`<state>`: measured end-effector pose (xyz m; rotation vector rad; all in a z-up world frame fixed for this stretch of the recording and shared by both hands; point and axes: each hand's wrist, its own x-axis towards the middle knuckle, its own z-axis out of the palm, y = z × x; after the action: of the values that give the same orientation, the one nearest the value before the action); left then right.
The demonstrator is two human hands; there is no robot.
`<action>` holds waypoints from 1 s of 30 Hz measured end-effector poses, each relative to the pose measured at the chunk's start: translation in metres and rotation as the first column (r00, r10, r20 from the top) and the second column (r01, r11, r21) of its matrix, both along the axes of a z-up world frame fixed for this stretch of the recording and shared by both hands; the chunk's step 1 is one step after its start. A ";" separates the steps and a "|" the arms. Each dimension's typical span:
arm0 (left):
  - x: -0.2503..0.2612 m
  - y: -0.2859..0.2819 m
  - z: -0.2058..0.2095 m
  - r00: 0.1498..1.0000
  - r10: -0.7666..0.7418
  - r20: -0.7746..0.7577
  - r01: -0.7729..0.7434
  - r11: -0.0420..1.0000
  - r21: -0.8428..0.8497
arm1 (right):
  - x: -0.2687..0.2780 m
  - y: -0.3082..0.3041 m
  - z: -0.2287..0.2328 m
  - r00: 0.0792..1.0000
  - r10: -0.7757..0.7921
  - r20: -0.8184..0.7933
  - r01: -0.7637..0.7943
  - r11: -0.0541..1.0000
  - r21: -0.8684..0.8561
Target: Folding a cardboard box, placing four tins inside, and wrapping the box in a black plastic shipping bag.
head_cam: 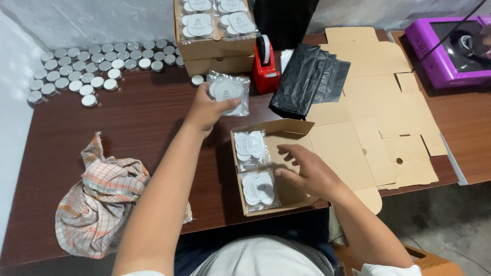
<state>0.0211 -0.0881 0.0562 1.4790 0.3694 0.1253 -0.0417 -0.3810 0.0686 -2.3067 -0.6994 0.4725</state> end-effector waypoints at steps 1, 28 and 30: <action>-0.012 -0.011 0.013 1.000 -0.008 0.000 0.008 1.000 0.002 | 0.001 0.001 -0.002 1.000 -0.008 0.000 0.008 1.000 0.002; -0.147 -0.023 -0.092 0.980 -0.198 -0.028 0.198 0.980 0.012 | -0.017 0.014 -0.013 0.986 0.020 -0.163 -0.019 1.000 0.006; -0.148 -0.027 -0.097 0.982 -0.189 0.021 0.188 0.981 0.037 | -0.009 0.013 0.000 0.950 0.132 -0.283 -0.072 0.975 0.210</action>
<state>-0.1266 -0.1146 -0.0407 1.5380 0.2067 -0.0018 -0.0505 -0.3681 0.0682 -1.9664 -0.6858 0.7448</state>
